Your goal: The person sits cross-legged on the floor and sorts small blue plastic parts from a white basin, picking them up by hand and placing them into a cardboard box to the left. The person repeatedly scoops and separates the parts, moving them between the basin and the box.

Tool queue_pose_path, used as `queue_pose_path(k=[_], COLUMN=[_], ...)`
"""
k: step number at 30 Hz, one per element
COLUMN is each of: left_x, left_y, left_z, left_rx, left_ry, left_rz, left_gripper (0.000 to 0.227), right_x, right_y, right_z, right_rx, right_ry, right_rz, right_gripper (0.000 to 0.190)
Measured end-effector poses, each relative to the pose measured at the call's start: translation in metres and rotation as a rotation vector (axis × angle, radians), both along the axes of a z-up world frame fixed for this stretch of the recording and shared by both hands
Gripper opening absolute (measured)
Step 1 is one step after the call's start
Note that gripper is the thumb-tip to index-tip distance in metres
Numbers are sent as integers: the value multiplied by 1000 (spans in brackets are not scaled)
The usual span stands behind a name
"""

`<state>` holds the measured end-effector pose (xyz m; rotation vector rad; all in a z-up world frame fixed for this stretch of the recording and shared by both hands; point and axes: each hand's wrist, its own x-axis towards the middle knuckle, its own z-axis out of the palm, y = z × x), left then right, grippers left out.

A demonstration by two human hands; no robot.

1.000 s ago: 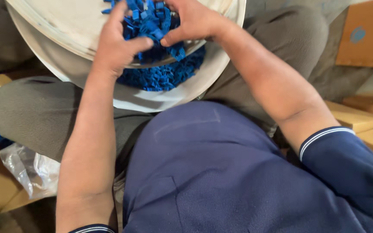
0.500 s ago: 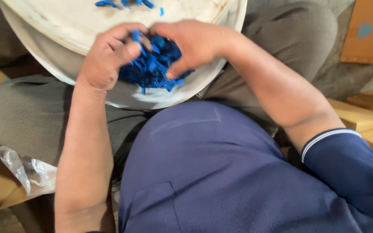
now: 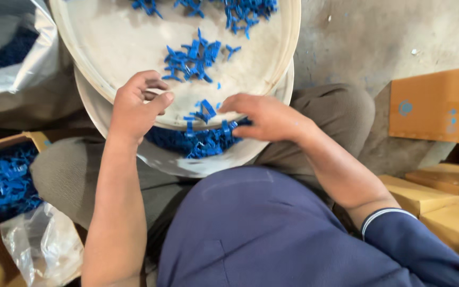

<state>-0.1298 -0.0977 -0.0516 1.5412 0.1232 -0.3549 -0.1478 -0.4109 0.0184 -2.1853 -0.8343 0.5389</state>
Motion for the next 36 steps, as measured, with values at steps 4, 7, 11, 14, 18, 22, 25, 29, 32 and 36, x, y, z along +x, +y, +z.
queue_pose_path(k=[4,7,11,14,18,22,25,29,32,36], left_x=[42,60,63,52,47,39,38,19,1,-28], left_y=[0,-15,-41,-49,-49,-43,-43,-44,-41,-39], left_z=[-21,-35,-40,-36,-27,-37,-36,-22,-6,9], left_rx=[639,780,851,841,759,652,532,371,407,407], left_ry=[-147,-357,-378,-389,-376,-368,-190,-51,-221,-430], left_rz=[-57,-80,-153,-203,-241,-383,-513,-514,-502,-457], left_gripper=[83,92,83,80,71,52,38,37,41,40], right_x=[53,92,118,114,101,80,70,50,35,15], right_y=[-10,5,40,68,72,46,35,37,38,36], right_z=[-20,-45,-72,-81,-69,-63,-66,-78,-73,-49], right_rx=[-155,-271,-424,-430,-402,-297,-151,99,25,-37], right_ry=[70,-322,-251,-182,-119,437,567,617,320,-4], right_rz=[-382,-233,-216,-176,-136,-299,-306,-142,-40,24], right_gripper=[75,103,119,114,95,63,56,53,58,64])
